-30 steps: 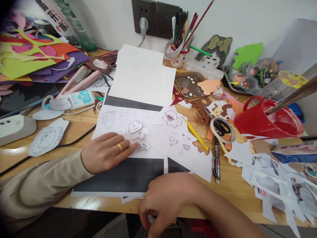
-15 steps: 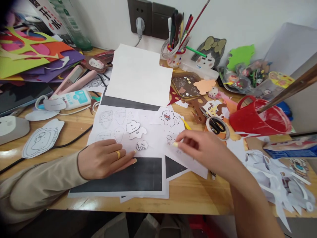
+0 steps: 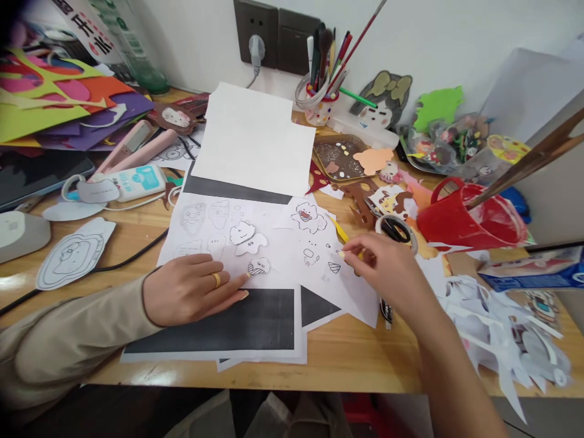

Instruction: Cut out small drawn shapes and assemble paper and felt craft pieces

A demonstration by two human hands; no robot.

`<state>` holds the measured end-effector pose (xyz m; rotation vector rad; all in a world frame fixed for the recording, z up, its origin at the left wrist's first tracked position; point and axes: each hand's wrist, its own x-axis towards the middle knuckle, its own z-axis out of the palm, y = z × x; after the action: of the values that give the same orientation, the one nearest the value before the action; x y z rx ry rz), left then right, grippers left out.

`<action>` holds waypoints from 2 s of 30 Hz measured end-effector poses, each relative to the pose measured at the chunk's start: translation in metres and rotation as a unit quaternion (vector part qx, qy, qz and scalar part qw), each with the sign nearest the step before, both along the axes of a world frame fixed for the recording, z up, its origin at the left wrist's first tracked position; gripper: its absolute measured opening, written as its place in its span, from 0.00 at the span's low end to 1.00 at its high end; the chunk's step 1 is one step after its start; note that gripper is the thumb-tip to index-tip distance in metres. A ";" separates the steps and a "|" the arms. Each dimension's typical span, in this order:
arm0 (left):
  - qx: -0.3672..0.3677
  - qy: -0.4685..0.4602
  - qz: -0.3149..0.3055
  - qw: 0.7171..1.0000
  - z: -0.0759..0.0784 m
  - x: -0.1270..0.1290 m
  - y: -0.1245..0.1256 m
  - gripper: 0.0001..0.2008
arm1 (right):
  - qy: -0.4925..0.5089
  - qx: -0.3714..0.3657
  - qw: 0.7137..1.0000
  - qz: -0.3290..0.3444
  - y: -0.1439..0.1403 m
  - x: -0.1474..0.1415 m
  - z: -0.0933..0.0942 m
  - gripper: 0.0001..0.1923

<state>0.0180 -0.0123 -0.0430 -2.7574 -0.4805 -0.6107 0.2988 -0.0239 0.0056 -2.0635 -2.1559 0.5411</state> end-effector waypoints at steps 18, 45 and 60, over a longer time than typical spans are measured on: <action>-0.044 -0.013 0.025 0.999 -0.003 -0.001 0.001 0.08 | 0.132 0.005 0.977 0.165 0.011 -0.089 -0.022 0.02; -0.570 -0.233 0.045 0.787 0.017 0.003 0.008 0.13 | 0.446 -0.256 0.856 0.054 0.003 -0.087 -0.010 0.05; -0.604 -0.242 0.048 0.758 0.017 0.000 0.007 0.12 | 0.328 -0.008 0.938 0.115 -0.004 -0.083 -0.009 0.11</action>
<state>0.0183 -0.0050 -0.0264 -3.6157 -1.6118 -1.3766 0.2161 -0.0278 -0.0031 -1.3501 -1.9640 1.0898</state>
